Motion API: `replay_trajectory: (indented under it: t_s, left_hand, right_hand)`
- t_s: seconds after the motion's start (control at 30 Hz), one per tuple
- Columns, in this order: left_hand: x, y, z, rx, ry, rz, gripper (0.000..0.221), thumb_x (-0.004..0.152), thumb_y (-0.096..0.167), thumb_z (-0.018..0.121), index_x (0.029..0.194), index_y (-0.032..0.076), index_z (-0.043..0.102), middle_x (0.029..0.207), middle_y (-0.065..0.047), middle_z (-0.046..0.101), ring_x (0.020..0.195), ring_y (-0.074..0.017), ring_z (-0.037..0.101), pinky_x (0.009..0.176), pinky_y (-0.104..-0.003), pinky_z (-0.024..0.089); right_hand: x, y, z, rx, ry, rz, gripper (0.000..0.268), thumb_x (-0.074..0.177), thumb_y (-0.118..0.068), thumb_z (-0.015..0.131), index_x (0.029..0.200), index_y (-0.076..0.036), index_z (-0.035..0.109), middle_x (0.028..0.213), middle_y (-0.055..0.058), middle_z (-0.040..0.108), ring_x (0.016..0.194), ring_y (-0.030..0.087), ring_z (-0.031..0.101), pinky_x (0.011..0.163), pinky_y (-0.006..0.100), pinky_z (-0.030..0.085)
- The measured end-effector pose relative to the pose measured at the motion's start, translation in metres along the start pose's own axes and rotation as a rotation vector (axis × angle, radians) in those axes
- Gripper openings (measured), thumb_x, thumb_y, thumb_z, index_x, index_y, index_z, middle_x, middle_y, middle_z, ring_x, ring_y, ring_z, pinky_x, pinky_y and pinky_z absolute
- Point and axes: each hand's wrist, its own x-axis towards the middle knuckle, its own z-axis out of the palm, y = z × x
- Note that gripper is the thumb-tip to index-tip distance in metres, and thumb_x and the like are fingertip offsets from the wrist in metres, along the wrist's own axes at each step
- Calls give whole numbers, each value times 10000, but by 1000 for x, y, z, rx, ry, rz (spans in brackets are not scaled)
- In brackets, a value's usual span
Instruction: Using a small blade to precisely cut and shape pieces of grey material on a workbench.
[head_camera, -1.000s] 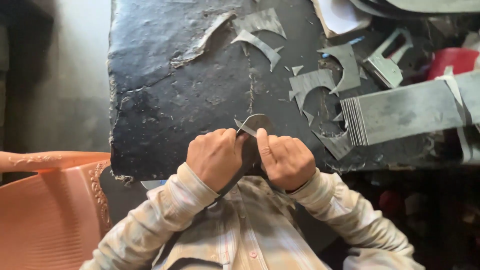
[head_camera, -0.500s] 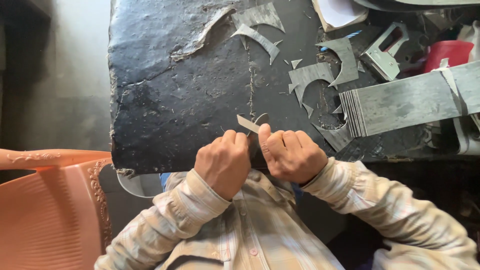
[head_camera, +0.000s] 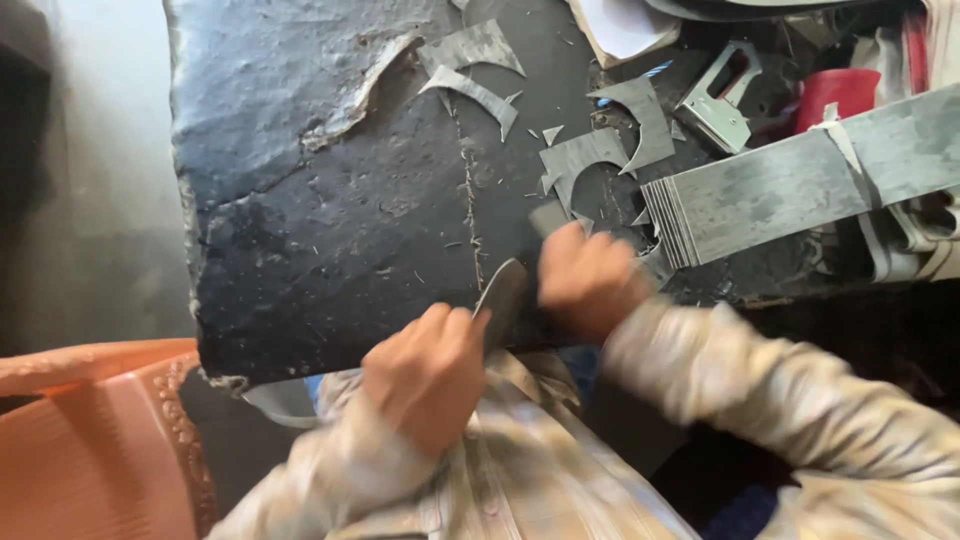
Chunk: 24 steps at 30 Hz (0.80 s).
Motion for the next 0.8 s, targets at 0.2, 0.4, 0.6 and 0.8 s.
replay_trajectory:
  t_s: [0.2,0.4,0.6,0.8]
  left_hand:
    - [14,-28,-29,-143,-18,-177,361,925,245,715,658,52,568,634,-134,590,549,-374,595,493,-456,454]
    - [34,-48,-13,-342,-197,-146,447,936,293,699,614,23,547,606,-200,569,588,-431,578,528,-505,432]
    - [38,-44,-9,-375,-176,-89,393,916,290,701,642,29,591,650,-190,601,628,-426,609,548,-510,451]
    - [35,-26,-3,-257,-159,-103,347,918,273,701,665,50,619,672,-120,637,598,-367,642,533,-470,493]
  right_hand:
    - [-31,18,-27,43,511,87,231,871,12,752,1092,76,747,759,55,540,579,182,521,520,297,459]
    - [-12,13,-48,576,710,333,208,956,12,747,1160,33,712,817,70,589,644,224,592,594,352,495]
    - [-8,14,-64,768,685,352,230,930,23,774,1153,6,719,828,69,620,669,231,607,604,346,485]
    - [-10,11,-75,437,710,47,356,839,17,732,1193,58,716,827,36,611,663,190,612,584,330,493]
